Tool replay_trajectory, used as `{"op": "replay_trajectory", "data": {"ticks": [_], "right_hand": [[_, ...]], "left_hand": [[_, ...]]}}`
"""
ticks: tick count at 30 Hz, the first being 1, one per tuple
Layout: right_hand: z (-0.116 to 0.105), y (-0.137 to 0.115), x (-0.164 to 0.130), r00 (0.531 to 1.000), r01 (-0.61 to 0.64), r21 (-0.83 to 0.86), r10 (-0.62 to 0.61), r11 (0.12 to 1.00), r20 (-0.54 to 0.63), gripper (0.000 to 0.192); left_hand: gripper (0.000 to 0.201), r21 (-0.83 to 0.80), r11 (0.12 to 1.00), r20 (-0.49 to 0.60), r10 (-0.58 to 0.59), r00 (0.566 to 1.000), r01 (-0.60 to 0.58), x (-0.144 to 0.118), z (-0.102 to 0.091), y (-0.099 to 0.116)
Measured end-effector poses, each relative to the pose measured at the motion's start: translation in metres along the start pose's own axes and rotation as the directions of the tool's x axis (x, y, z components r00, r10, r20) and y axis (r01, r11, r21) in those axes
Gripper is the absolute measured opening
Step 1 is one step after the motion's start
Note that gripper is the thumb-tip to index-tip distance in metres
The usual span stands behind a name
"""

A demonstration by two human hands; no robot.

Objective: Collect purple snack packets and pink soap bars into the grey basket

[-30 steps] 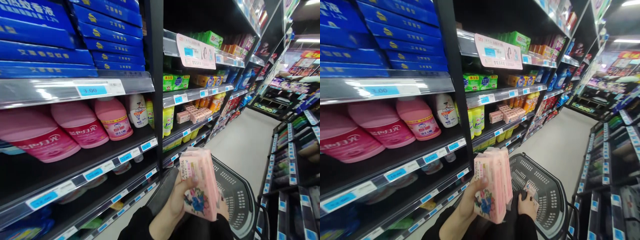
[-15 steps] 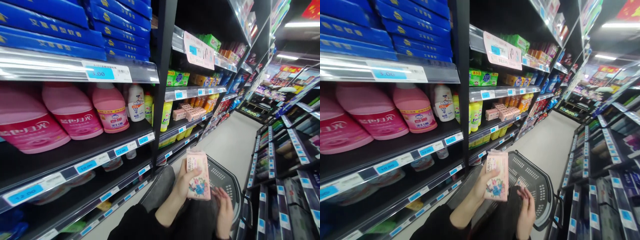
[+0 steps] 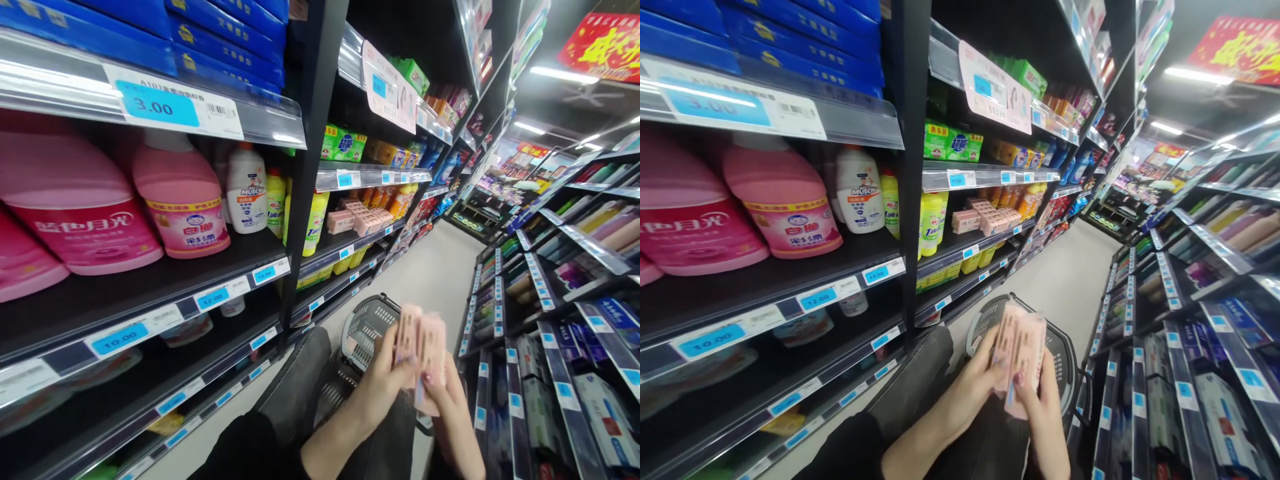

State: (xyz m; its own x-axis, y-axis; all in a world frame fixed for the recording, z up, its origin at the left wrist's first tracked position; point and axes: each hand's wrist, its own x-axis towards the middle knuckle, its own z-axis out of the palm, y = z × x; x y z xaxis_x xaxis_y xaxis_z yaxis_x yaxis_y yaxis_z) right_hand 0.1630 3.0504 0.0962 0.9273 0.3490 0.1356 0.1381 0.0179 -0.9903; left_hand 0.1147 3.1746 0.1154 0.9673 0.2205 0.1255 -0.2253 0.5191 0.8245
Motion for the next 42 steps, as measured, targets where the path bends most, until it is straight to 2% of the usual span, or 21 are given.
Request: {"op": "replay_trajectory", "data": {"ticks": [2, 3, 5, 9, 12, 15, 17, 19, 22, 24, 27, 29, 30, 32, 34, 36, 38, 40, 42], "right_hand": [[0.002, 0.006, -0.006, 0.994, -0.101, 0.311, 0.11, 0.945, -0.013, 0.061], [0.005, 0.009, -0.008, 0.988, -0.133, 0.411, 0.152, 0.902, -0.014, 0.063], [0.011, 0.013, -0.012, 0.979, -0.156, 0.51, 0.199, 0.846, -0.031, 0.067], [0.018, 0.018, -0.012, 0.959, -0.148, 0.546, 0.254, 0.825, -0.124, 0.07], [0.018, 0.019, -0.013, 0.922, -0.209, 0.581, 0.356, 0.787, -0.15, 0.077], [0.017, 0.015, -0.015, 0.9, -0.233, 0.625, 0.409, 0.745, -0.152, 0.079], [0.018, 0.012, -0.014, 0.91, -0.223, 0.637, 0.391, 0.738, -0.134, 0.075], [0.02, 0.007, -0.012, 0.931, -0.227, 0.647, 0.358, 0.728, -0.076, 0.069], [0.022, 0.003, -0.006, 0.947, -0.272, 0.674, 0.316, 0.686, 0.06, 0.059], [0.02, 0.004, 0.0, 0.938, -0.322, 0.705, 0.316, 0.632, 0.146, 0.055], [0.01, 0.015, 0.012, 0.901, -0.422, 0.719, 0.339, 0.551, 0.269, 0.054], [-0.002, 0.027, 0.023, 0.887, -0.455, 0.714, 0.344, 0.533, 0.309, 0.052], [-0.008, 0.035, 0.03, 0.887, -0.455, 0.713, 0.342, 0.533, 0.31, 0.049], [-0.022, 0.054, 0.047, 0.897, -0.433, 0.719, 0.343, 0.545, 0.28, 0.045], [-0.036, 0.077, 0.069, 0.897, -0.413, 0.715, 0.388, 0.565, 0.212, 0.043], [-0.048, 0.105, 0.094, 0.877, -0.406, 0.69, 0.468, 0.599, 0.109, 0.04], [-0.058, 0.138, 0.121, 0.851, -0.413, 0.614, 0.526, 0.673, -0.005, 0.035], [-0.064, 0.176, 0.149, 0.85, -0.434, 0.457, 0.521, 0.777, -0.079, 0.033], [-0.068, 0.219, 0.175, 0.853, -0.46, 0.294, 0.509, 0.838, -0.115, 0.034]], "left_hand": [[0.059, 0.141, 0.99, -0.001, 0.023, 1.0, -0.022, -0.006, 0.005, 0.004], [0.059, 0.217, 0.975, -0.005, 0.042, 0.999, -0.04, -0.009, 0.007, 0.005], [0.056, 0.344, 0.936, -0.022, 0.081, 0.996, -0.069, -0.017, 0.013, 0.006], [0.058, 0.509, 0.854, -0.046, 0.146, 0.988, -0.103, -0.029, 0.022, -0.001], [0.062, 0.589, 0.802, -0.037, 0.154, 0.987, -0.103, -0.033, 0.025, -0.008], [0.064, 0.564, 0.819, -0.035, 0.151, 0.988, -0.105, -0.033, 0.026, -0.009], [0.067, 0.517, 0.85, -0.047, 0.147, 0.988, -0.102, -0.03, 0.024, -0.007], [0.078, 0.472, 0.88, -0.068, 0.095, 0.993, -0.052, -0.022, 0.016, -0.004], [0.099, 0.376, 0.917, -0.086, -0.111, 0.99, 0.135, -0.003, -0.006, -0.004], [0.102, 0.234, 0.93, -0.086, -0.269, 0.959, 0.282, 0.01, -0.021, -0.007], [0.09, -0.03, 0.922, 0.022, -0.385, 0.923, 0.385, 0.024, -0.038, -0.013], [0.072, -0.199, 0.897, 0.098, -0.382, 0.919, 0.394, 0.033, -0.049, -0.02], [0.064, -0.283, 0.88, 0.095, -0.37, 0.924, 0.382, 0.038, -0.056, -0.024], [0.053, -0.419, 0.843, 0.006, -0.37, 0.929, 0.339, 0.051, -0.074, -0.032], [0.05, -0.467, 0.829, -0.124, -0.406, 0.905, 0.308, 0.065, -0.101, -0.039], [0.048, -0.432, 0.84, -0.255, -0.464, 0.848, 0.329, 0.082, -0.131, -0.044], [0.041, -0.375, 0.848, -0.366, -0.507, 0.78, 0.375, 0.102, -0.162, -0.049], [0.037, -0.343, 0.835, -0.42, -0.545, 0.725, 0.43, 0.125, -0.188, -0.055], [0.04, -0.336, 0.813, -0.433, -0.582, 0.689, 0.476, 0.149, -0.208, -0.066]]}}
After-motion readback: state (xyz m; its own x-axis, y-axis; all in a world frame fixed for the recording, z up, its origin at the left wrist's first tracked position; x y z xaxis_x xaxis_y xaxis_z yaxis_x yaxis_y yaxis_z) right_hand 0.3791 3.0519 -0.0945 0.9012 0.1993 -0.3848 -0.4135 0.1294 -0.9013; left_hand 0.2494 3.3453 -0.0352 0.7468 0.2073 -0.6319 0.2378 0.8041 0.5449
